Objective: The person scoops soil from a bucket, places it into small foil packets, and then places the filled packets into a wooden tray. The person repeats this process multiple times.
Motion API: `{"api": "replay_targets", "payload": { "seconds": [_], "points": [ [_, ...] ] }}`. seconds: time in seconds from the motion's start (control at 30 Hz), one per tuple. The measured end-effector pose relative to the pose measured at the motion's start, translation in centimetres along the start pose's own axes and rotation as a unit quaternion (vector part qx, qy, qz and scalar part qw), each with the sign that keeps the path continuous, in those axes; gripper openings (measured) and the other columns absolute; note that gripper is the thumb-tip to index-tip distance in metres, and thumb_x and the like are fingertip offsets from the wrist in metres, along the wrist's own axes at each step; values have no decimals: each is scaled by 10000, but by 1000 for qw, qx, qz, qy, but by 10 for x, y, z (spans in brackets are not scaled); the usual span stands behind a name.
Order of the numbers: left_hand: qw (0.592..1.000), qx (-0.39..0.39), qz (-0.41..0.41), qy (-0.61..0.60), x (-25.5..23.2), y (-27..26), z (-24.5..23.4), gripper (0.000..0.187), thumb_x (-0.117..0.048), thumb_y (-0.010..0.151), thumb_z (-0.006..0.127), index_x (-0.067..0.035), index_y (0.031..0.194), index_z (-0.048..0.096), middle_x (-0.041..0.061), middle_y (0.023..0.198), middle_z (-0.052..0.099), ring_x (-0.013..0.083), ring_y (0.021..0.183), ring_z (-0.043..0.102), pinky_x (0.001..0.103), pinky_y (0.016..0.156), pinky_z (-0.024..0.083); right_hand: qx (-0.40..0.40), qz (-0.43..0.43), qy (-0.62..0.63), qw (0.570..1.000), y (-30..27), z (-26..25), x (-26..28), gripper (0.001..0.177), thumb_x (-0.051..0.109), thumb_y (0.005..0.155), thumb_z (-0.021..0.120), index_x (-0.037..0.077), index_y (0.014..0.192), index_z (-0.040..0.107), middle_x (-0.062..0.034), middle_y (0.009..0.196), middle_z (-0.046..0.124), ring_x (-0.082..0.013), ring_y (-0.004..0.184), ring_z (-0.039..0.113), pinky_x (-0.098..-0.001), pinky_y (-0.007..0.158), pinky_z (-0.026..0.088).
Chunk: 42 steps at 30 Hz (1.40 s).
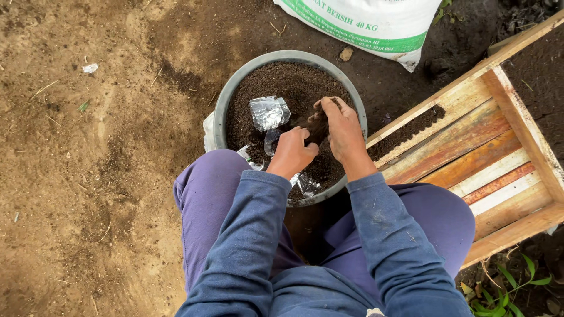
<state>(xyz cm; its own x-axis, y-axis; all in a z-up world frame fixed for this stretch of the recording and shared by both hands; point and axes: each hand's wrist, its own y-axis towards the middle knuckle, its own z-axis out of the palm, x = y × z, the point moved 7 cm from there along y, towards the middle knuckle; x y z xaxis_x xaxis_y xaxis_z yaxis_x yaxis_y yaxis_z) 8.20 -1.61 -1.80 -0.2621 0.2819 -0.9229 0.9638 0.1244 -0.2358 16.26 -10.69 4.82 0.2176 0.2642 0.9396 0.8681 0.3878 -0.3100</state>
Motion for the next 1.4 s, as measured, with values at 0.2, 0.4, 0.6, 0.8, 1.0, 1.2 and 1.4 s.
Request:
{"api": "replay_targets", "payload": {
  "seconds": [0.2, 0.4, 0.6, 0.8, 1.0, 1.2, 1.4],
  "points": [
    [1000, 2, -12, -25, -2, -1, 0, 547, -125, 1030, 592, 196, 1461, 485, 473, 1511, 435, 645, 1455, 412, 773, 1131, 523, 39, -65, -161, 984, -31, -1, 48, 287, 236, 998, 563, 126, 1173, 762, -151, 1007, 753, -181, 872, 644, -385, 715, 534],
    [991, -30, -25, -125, 14, 8, -5, 464, -121, 937, 621, 27, 1370, 701, 284, 1121, 760, 278, 873, 796, 461, 741, 709, 147, -132, -519, 832, -30, 5, -23, 410, -75, 947, 631, -22, 1353, 646, -254, 1322, 618, -514, 1306, 561, -809, 1033, 466],
    [998, -20, 36, -53, -1, -2, -37, 502, -27, 998, 617, -212, 1457, 697, 247, 1377, 593, 346, 1150, 731, 551, 983, 629, 121, -150, -458, 868, -36, -10, 6, 297, -65, 936, 598, 5, 1217, 665, -251, 1096, 734, -531, 1093, 678, -795, 910, 549],
    [965, 108, -53, -232, 21, -1, 10, 555, -62, 981, 785, 112, 1462, 569, 359, 1367, 625, 395, 1191, 705, 486, 1015, 668, 126, -201, -478, 846, -31, -3, -3, 123, 47, 916, 669, 153, 977, 662, -58, 958, 705, -360, 1057, 697, -760, 1082, 407],
    [984, 112, -70, -124, -9, -15, -7, 626, -17, 1045, 643, 201, 1559, 359, 482, 1524, 433, 407, 1131, 760, 667, 1107, 583, 134, -229, -477, 838, -39, 1, 22, 152, 29, 864, 716, 150, 898, 631, -23, 1022, 536, -313, 1047, 652, -572, 995, 543],
    [987, 64, -62, -132, -19, -18, -31, 693, -101, 1027, 749, 170, 1552, 387, 474, 1526, 424, 555, 1283, 640, 720, 1092, 581, 74, -114, -399, 907, -24, -29, 35, 232, 16, 969, 641, 108, 1181, 634, -102, 1218, 552, -358, 1275, 584, -631, 1043, 504],
    [978, 73, -10, -193, -9, -9, -17, 541, -157, 997, 804, 60, 1446, 594, 312, 1202, 662, 459, 1252, 629, 707, 1102, 571, 112, -20, -442, 890, 9, -3, -75, 612, 154, 970, 763, 32, 1484, 453, -257, 1323, 504, -535, 1291, 526, -740, 1034, 499]
  ]
}}
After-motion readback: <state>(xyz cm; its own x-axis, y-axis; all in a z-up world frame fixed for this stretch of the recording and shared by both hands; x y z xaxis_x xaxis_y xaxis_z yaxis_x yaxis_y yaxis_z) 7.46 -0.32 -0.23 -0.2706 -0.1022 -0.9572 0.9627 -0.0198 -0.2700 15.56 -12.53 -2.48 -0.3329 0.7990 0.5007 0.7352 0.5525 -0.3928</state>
